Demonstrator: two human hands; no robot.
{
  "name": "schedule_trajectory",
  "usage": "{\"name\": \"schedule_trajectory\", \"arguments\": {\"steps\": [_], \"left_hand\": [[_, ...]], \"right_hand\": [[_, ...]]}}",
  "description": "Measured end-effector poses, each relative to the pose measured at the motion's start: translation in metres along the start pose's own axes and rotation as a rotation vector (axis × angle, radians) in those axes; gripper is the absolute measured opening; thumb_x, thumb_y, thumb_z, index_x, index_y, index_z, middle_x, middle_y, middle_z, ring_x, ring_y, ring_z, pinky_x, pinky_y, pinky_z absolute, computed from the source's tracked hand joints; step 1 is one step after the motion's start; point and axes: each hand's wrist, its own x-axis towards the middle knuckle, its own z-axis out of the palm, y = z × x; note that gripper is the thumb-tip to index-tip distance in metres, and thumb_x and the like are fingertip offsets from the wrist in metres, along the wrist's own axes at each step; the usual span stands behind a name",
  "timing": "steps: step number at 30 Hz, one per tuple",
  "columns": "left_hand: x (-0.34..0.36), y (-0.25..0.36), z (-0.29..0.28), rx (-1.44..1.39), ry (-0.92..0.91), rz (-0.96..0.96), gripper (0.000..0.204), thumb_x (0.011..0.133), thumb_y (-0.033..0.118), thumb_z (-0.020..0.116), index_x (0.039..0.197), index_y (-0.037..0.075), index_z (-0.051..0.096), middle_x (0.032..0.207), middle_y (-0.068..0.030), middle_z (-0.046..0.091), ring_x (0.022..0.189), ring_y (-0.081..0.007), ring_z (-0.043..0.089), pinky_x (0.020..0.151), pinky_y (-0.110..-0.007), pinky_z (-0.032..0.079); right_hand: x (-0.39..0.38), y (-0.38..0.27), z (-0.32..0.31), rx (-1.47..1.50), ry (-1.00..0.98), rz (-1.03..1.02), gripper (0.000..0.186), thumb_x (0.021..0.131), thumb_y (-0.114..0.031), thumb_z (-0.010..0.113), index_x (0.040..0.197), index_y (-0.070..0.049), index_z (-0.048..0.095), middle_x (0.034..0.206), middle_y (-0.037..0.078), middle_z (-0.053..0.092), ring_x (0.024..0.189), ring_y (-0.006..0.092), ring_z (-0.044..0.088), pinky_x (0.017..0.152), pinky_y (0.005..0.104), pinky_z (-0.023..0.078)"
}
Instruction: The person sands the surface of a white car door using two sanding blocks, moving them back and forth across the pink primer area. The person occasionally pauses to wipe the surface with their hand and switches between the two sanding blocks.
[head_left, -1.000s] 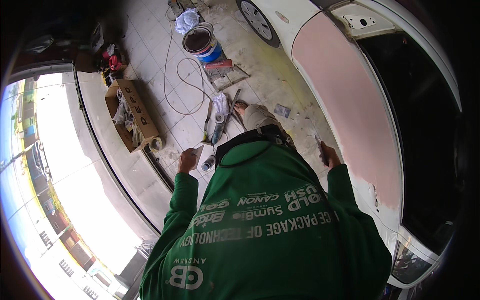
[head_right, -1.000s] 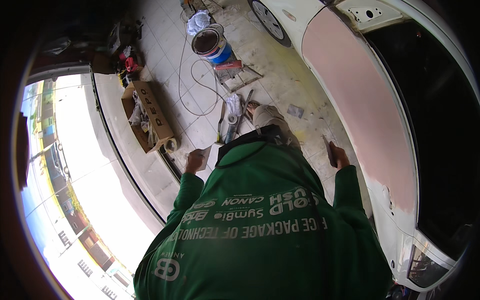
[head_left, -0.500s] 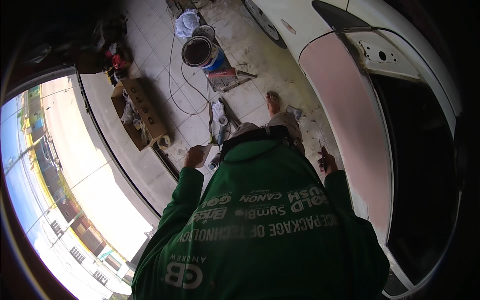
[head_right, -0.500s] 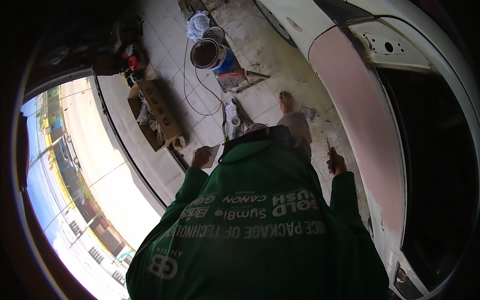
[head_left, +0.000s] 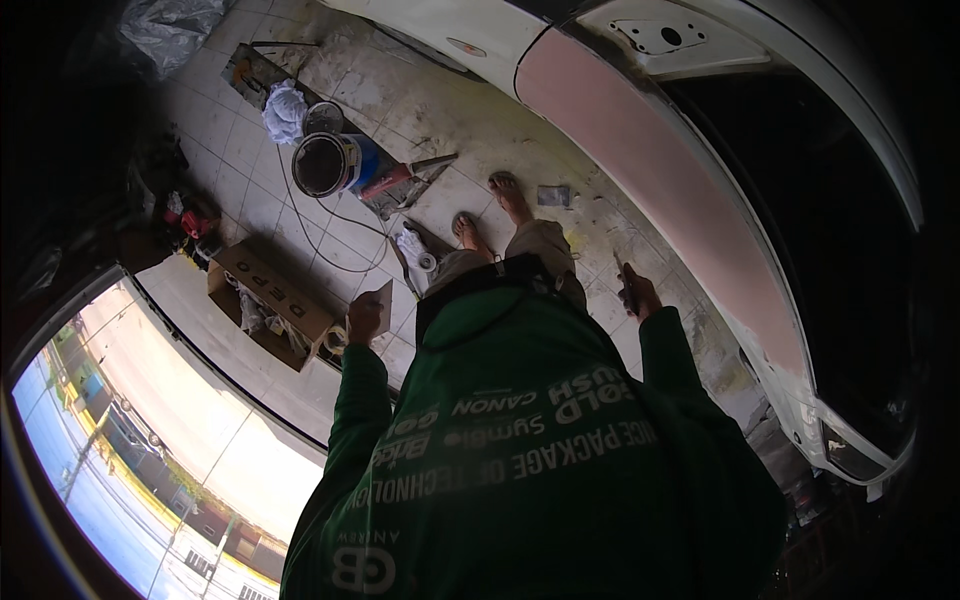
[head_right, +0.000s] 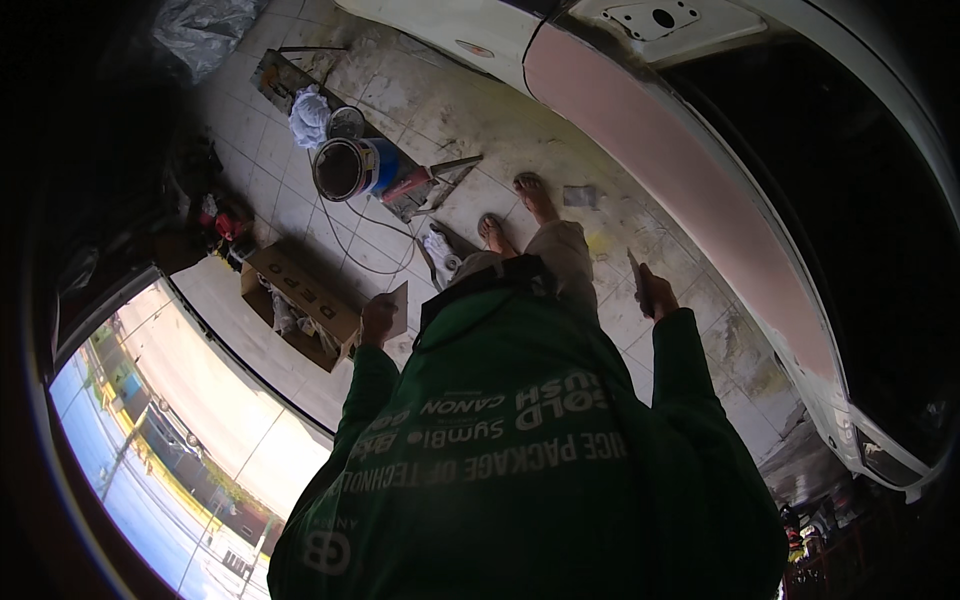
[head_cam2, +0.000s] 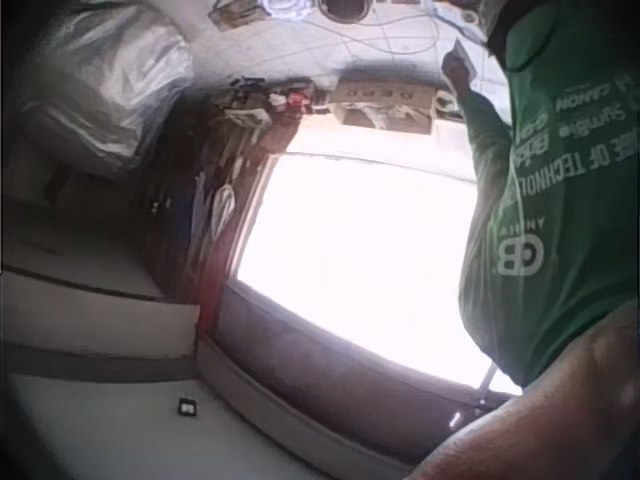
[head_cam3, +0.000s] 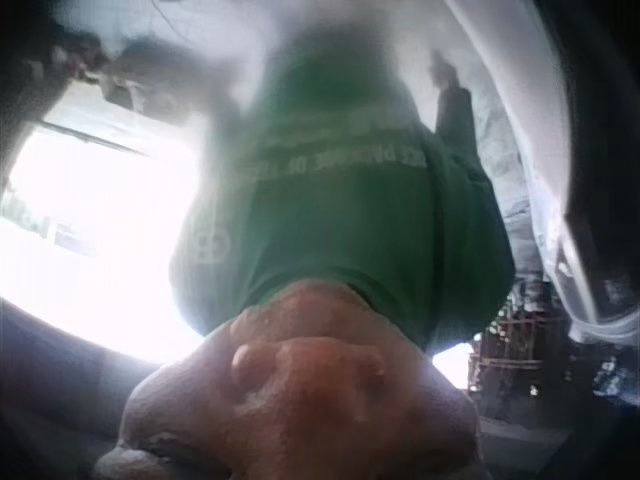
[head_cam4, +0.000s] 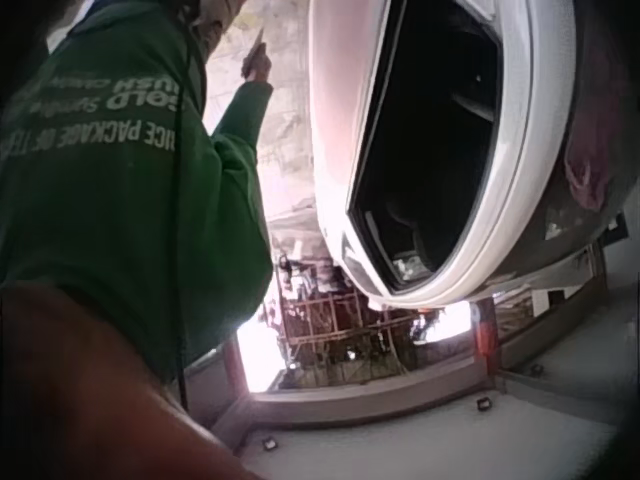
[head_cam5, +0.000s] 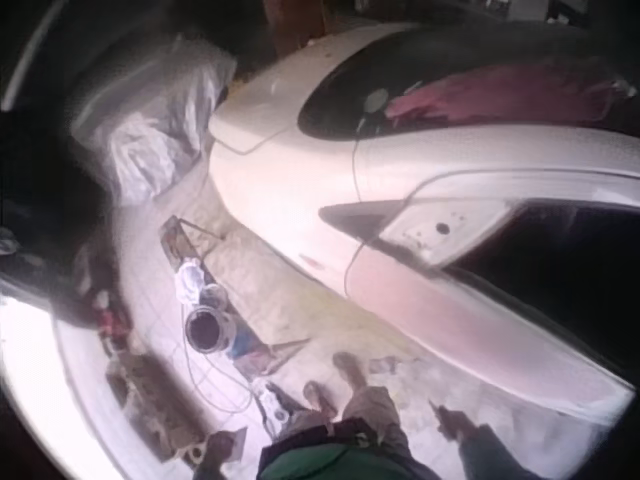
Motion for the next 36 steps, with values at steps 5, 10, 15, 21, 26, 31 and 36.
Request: {"name": "schedule_trajectory", "arguments": {"steps": [5, 10, 15, 21, 26, 31, 36], "left_hand": [[0.058, 0.021, -0.008, -0.012, -0.087, 0.126, 0.031, 0.079, 0.013, 0.070, 0.109, 0.006, 0.072, 0.101, -0.0171, 0.074, 0.095, -0.0343, 0.071, 0.086, -0.042, 0.055], [0.089, 0.032, 0.007, 0.197, -0.281, 0.259, 0.029, 0.081, 0.016, 0.070, 0.109, 0.006, 0.072, 0.105, -0.0183, 0.073, 0.101, -0.0381, 0.069, 0.089, -0.044, 0.054], [0.082, 0.006, 0.014, 0.351, -0.303, 0.329, 0.028, 0.082, 0.016, 0.070, 0.108, 0.004, 0.072, 0.105, -0.0190, 0.073, 0.101, -0.0394, 0.069, 0.089, -0.044, 0.054], [0.049, 0.015, 0.021, 0.459, -0.408, 0.343, 0.031, 0.082, 0.017, 0.070, 0.111, 0.004, 0.072, 0.106, -0.0218, 0.073, 0.102, -0.0390, 0.069, 0.090, -0.045, 0.053], [0.020, 0.038, 0.046, 0.627, -0.342, 0.469, 0.036, 0.081, 0.014, 0.067, 0.114, 0.003, 0.072, 0.110, -0.0223, 0.072, 0.106, -0.0390, 0.068, 0.094, -0.044, 0.053], [-0.064, 0.137, 0.120, 0.311, -0.175, 0.755, 0.041, 0.079, 0.006, 0.057, 0.118, 0.003, 0.070, 0.112, -0.0231, 0.072, 0.107, -0.0392, 0.068, 0.096, -0.044, 0.052], [-0.295, 0.301, 0.193, 0.104, -0.261, 1.497, 0.043, 0.078, -0.010, 0.057, 0.118, 0.004, 0.067, 0.116, -0.0123, 0.067, 0.110, -0.0343, 0.063, 0.092, -0.042, 0.054]], "right_hand": [[-0.030, 0.073, 0.003, 0.105, 0.149, -0.061, 0.058, 0.096, -0.063, 0.054, 0.085, -0.007, 0.065, 0.063, 0.005, 0.056, 0.048, 0.0149, 0.050, 0.045, 0.0322, 0.040], [-0.073, 0.156, 0.015, 0.356, 0.209, -0.105, 0.055, 0.099, -0.060, 0.052, 0.105, -0.007, 0.067, 0.067, 0.005, 0.058, 0.052, 0.0135, 0.050, 0.048, 0.0300, 0.039], [-0.099, 0.254, 0.029, 0.657, 0.201, -0.012, 0.063, 0.100, -0.062, 0.050, 0.125, -0.006, 0.059, 0.066, 0.002, 0.053, 0.046, 0.0095, 0.042, 0.042, 0.0279, 0.032], [-0.110, 0.364, 0.050, 0.932, 0.198, 0.029, 0.071, 0.099, -0.066, 0.049, 0.138, -0.007, 0.051, 0.064, 0.000, 0.048, 0.044, 0.0084, 0.034, 0.042, 0.0253, 0.027], [-0.122, 0.437, 0.038, 1.205, 0.078, -0.123, 0.070, 0.098, -0.065, 0.052, 0.138, -0.007, 0.050, 0.066, -0.001, 0.048, 0.045, 0.0079, 0.034, 0.042, 0.0245, 0.026], [-0.125, 0.455, -0.014, 1.522, -0.438, -0.402, 0.052, 0.099, -0.038, 0.060, 0.137, -0.005, 0.049, 0.081, 0.003, 0.057, 0.049, 0.0107, 0.043, 0.044, 0.0237, 0.033], [-0.166, 0.383, -0.064, 1.445, -0.820, -0.832, 0.049, 0.102, -0.029, 0.056, 0.141, -0.001, 0.046, 0.095, 0.005, 0.061, 0.068, 0.0107, 0.055, 0.054, 0.0206, 0.041]]}}
